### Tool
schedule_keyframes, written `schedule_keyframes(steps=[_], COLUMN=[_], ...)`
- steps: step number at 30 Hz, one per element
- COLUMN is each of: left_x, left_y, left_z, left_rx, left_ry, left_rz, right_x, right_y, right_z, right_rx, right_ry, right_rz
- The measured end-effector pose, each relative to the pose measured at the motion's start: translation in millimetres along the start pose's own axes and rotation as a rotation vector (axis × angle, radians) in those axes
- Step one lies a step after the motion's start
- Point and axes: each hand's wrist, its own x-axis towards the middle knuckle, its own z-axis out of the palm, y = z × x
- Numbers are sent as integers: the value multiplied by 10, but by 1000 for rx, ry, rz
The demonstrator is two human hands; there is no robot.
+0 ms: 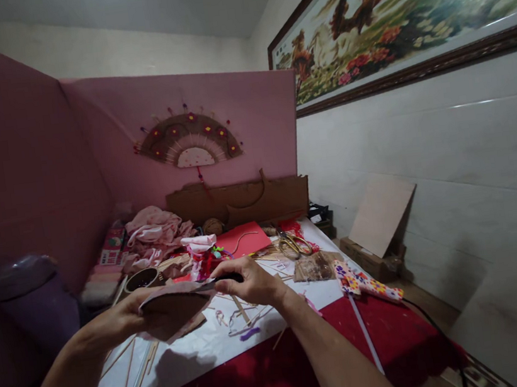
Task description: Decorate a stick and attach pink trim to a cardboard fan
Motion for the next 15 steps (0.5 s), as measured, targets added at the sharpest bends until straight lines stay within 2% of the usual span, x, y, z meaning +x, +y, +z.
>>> schedule_keyframes(steps=[15], left_x=[9], left_y=[-72], left_z=[-46], left_rx=[48], left_ry=[18], left_rz=[39], right_x=[-14], right_y=[-2], right_z=[4], right_rx=[2], right_ry=[-20], right_rz=[-3])
